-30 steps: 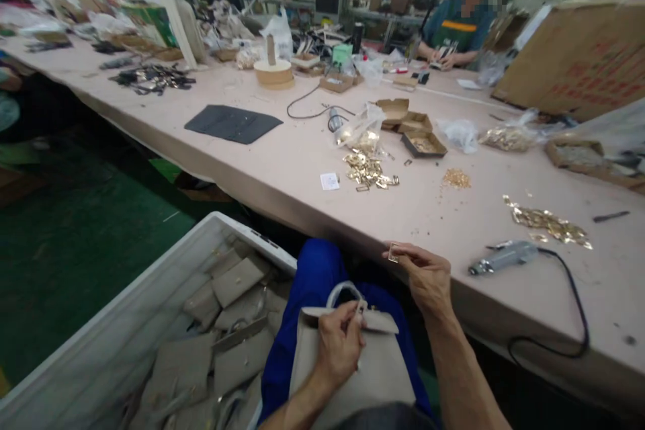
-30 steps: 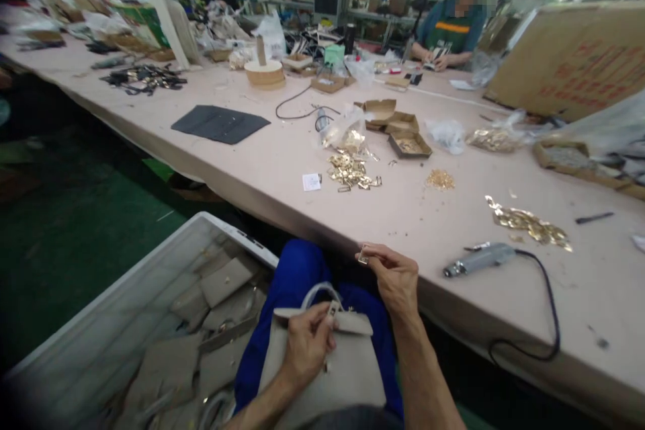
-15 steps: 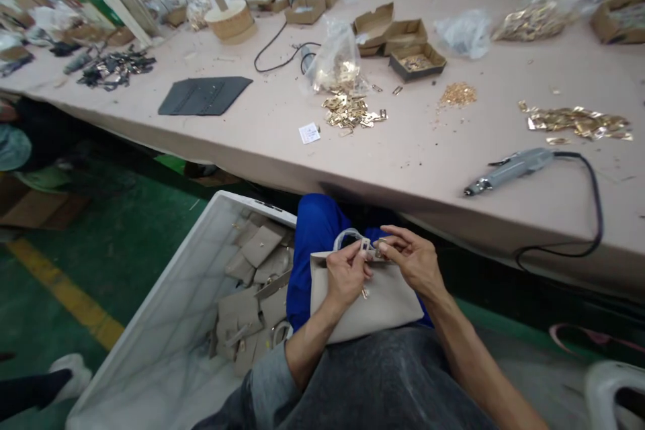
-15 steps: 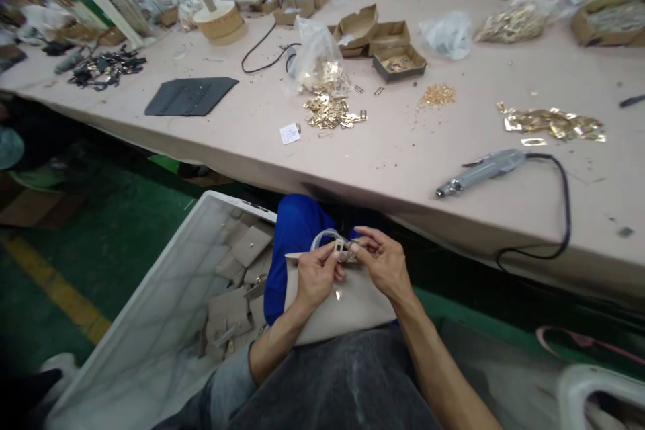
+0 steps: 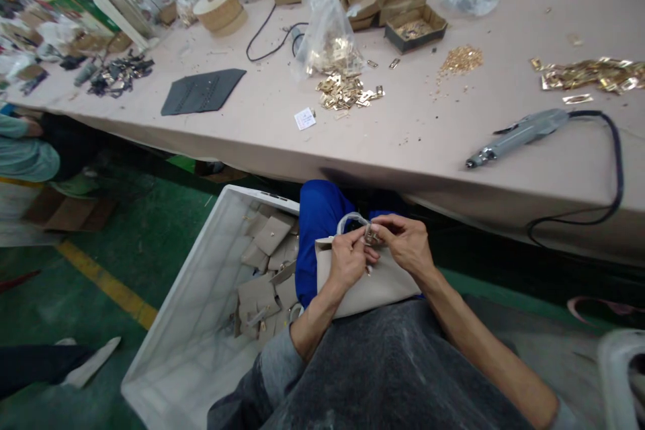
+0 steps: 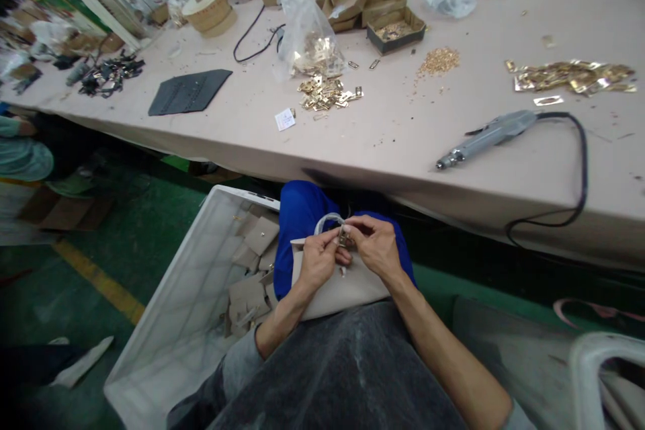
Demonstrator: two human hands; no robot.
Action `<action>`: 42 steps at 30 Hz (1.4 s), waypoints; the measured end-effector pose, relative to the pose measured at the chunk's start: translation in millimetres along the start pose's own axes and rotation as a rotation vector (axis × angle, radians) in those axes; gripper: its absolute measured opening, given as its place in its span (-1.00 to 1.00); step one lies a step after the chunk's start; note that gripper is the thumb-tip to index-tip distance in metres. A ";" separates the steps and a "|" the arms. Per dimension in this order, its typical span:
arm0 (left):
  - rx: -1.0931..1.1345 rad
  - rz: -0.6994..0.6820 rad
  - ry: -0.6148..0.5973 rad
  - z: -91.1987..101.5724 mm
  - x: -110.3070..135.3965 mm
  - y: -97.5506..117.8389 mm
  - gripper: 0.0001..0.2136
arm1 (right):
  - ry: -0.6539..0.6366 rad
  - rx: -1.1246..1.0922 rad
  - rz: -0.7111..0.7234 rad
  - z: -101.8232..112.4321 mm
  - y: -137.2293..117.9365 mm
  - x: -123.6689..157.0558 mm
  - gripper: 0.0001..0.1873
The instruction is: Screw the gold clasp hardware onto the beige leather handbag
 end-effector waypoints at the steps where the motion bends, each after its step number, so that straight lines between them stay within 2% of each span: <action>1: 0.002 -0.003 -0.013 -0.2 0.5 2.0 -0.63 | -0.005 -0.003 0.012 -1.8 -0.8 0.6 -0.77; 6: 0.031 -0.016 -0.037 -0.9 2.6 11.2 -0.65 | -0.005 0.037 0.063 -6.5 -5.9 4.2 -0.83; 13: 0.065 -0.013 -0.066 4.3 5.8 10.6 -0.65 | 0.011 0.056 0.090 -11.0 -6.1 9.0 -0.87; 22: 0.083 -0.014 -0.088 7.7 5.3 13.3 -0.64 | 0.016 0.057 0.105 -13.8 -10.6 8.7 -0.79; 30: 0.061 -0.008 -0.108 8.9 6.1 7.2 -0.66 | 0.025 0.049 0.122 -15.2 -9.8 12.4 -0.79; 42: 0.052 -0.051 -0.145 7.6 8.3 13.7 -0.67 | 0.052 0.090 0.142 -15.0 -6.2 10.9 -0.78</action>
Point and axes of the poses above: each hand's wrist, its own x-axis away from the middle knuckle, its own z-axis out of the back of the hand, y = z × x, the point moved 2 cm from there along -x, towards the middle knuckle, and after that the axes turned 10 degrees about -y, right-handed, at the moved point
